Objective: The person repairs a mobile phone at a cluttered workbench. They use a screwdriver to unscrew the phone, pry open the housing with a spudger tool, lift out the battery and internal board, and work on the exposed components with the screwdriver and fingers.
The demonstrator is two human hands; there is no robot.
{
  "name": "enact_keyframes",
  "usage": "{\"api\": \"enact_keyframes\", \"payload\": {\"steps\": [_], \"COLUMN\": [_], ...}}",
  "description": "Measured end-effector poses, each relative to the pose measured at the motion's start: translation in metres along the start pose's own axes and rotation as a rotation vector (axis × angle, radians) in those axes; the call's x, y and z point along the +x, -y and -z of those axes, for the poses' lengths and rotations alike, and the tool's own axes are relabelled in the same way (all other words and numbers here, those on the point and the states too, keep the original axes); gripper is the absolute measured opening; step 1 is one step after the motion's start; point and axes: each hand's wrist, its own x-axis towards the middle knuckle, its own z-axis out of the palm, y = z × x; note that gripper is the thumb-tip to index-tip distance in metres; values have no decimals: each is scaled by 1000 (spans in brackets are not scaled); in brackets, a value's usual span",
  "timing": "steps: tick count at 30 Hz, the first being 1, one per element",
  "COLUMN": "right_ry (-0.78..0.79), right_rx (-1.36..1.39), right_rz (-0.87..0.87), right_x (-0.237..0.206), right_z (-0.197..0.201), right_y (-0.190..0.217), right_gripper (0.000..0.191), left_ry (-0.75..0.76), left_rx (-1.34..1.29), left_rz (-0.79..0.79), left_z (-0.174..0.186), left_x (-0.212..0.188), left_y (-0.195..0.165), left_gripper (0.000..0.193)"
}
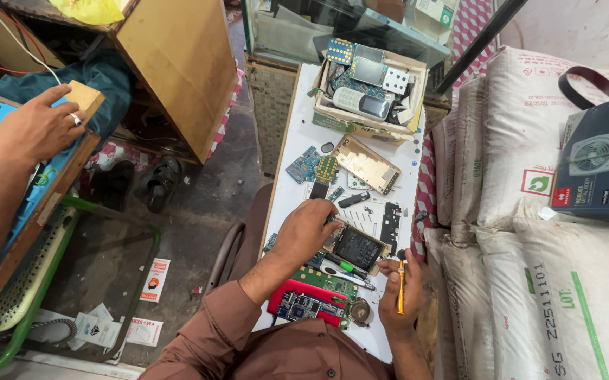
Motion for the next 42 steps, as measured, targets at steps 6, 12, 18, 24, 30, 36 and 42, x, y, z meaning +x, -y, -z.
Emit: {"api": "enact_keyframes", "payload": {"steps": [6,12,18,24,30,36,42], "right_ry": [12,2,-14,-19,-21,-38,95], "right_rx": [-10,-64,-52,-56,-53,111,224], "right_rz": [12,19,4,0,24,-25,-12], "right_x": [3,6,5,2,-1,-13,-36], "right_z": [0,1,2,1,3,4,18], "right_y": [4,10,15,14,11,21,46], "right_gripper": [50,42,38,31,29,32,34], "left_ry": [25,38,23,60,22,-15,56], "left_rx": [5,-17,-35,-49,-39,-32,-253], "left_rz": [4,28,24,51,-27,-81,-135], "left_z": [0,3,8,15,22,32,41], "left_x": [-2,-3,-8,-13,-20,-30,-57], "left_y": [4,4,-1,-8,-16,-31,-58], "left_gripper": [22,23,24,24,24,26,26]}}
